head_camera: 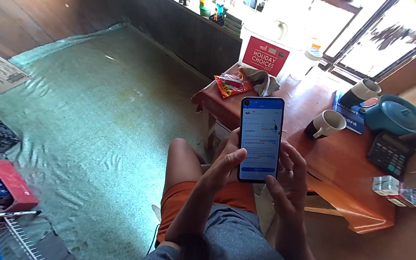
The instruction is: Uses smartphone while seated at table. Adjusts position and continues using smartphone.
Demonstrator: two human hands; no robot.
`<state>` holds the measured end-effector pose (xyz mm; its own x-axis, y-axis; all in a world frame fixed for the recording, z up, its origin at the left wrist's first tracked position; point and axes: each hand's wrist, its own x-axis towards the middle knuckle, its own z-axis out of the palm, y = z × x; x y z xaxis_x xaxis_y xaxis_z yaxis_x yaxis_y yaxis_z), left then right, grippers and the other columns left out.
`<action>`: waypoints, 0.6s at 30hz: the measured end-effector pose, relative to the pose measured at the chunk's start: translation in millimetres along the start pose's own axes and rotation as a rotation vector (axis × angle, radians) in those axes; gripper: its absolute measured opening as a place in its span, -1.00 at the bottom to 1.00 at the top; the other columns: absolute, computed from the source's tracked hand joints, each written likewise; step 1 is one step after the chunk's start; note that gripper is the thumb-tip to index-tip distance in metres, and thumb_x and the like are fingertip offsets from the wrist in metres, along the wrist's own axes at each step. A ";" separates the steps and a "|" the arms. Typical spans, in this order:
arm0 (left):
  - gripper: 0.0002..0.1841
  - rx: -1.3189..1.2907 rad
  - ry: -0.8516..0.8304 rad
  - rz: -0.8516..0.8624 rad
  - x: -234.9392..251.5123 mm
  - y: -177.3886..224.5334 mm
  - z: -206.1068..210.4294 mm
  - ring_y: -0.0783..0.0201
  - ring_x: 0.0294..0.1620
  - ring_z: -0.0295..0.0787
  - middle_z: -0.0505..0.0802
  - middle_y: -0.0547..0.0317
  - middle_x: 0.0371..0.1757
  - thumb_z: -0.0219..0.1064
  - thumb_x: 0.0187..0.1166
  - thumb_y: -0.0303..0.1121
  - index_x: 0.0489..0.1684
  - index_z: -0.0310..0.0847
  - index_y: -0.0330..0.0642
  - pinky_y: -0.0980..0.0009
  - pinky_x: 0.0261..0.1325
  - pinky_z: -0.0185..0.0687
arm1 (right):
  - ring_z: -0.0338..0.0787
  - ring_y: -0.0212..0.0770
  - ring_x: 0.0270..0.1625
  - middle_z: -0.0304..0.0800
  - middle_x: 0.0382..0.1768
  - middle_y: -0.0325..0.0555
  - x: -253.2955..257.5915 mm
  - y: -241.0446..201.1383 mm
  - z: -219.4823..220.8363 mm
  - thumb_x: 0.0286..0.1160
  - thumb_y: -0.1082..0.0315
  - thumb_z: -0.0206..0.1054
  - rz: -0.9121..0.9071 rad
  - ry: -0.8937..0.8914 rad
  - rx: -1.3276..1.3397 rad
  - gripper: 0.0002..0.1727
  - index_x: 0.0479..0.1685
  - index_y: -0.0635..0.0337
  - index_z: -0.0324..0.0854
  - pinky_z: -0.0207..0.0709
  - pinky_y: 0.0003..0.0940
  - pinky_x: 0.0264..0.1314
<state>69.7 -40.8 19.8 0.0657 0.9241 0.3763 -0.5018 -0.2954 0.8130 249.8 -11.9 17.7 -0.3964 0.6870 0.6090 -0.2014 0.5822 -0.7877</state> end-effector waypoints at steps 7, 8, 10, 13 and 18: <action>-0.02 0.010 0.017 -0.013 -1.0 1.8 2.0 0.41 0.27 0.70 0.71 0.27 0.31 0.32 0.40 0.39 0.69 0.08 -0.08 0.36 0.31 0.67 | 0.49 -0.35 0.62 0.45 0.64 -0.41 0.3 -0.9 -1.0 0.65 0.09 0.30 -0.023 -0.010 -0.039 -0.42 0.68 -0.34 0.35 0.46 -0.33 0.63; -0.02 0.012 0.015 -0.014 -1.0 2.1 2.0 0.41 0.28 0.70 0.71 0.27 0.32 0.31 0.40 0.39 0.69 0.07 -0.08 0.36 0.32 0.67 | 0.49 -0.35 0.62 0.44 0.64 -0.42 0.2 -1.0 -1.3 0.66 0.08 0.30 -0.021 -0.014 -0.042 -0.42 0.68 -0.34 0.35 0.46 -0.34 0.63; -0.03 0.005 0.008 -0.011 -1.4 2.7 2.2 0.41 0.29 0.69 0.71 0.27 0.32 0.31 0.41 0.39 0.69 0.06 -0.07 0.35 0.34 0.66 | 0.49 -0.32 0.62 0.44 0.65 -0.37 -0.1 -0.8 -1.5 0.67 0.07 0.29 -0.027 -0.024 -0.050 -0.43 0.67 -0.29 0.37 0.48 -0.32 0.62; -0.04 -0.005 0.004 -0.008 -1.6 3.0 2.8 0.39 0.29 0.69 0.71 0.26 0.32 0.31 0.43 0.37 0.69 0.05 -0.08 0.35 0.35 0.66 | 0.48 -0.23 0.65 0.40 0.69 -0.21 -0.6 -0.5 -1.8 0.68 0.07 0.28 -0.029 -0.032 -0.063 -0.45 0.65 -0.19 0.45 0.50 -0.28 0.62; -0.03 -0.001 0.003 0.000 -2.1 2.0 2.0 0.39 0.31 0.68 0.70 0.25 0.34 0.30 0.44 0.37 0.70 0.05 -0.10 0.34 0.38 0.64 | 0.44 -0.23 0.68 0.38 0.71 -0.24 0.2 -2.5 -2.8 0.68 0.04 0.26 -0.038 -0.045 -0.042 -0.47 0.64 -0.24 0.45 0.46 -0.27 0.65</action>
<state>70.2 -43.8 21.5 0.0632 0.9250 0.3746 -0.5029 -0.2947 0.8126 252.8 -12.0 20.0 -0.4295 0.6440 0.6330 -0.1795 0.6261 -0.7588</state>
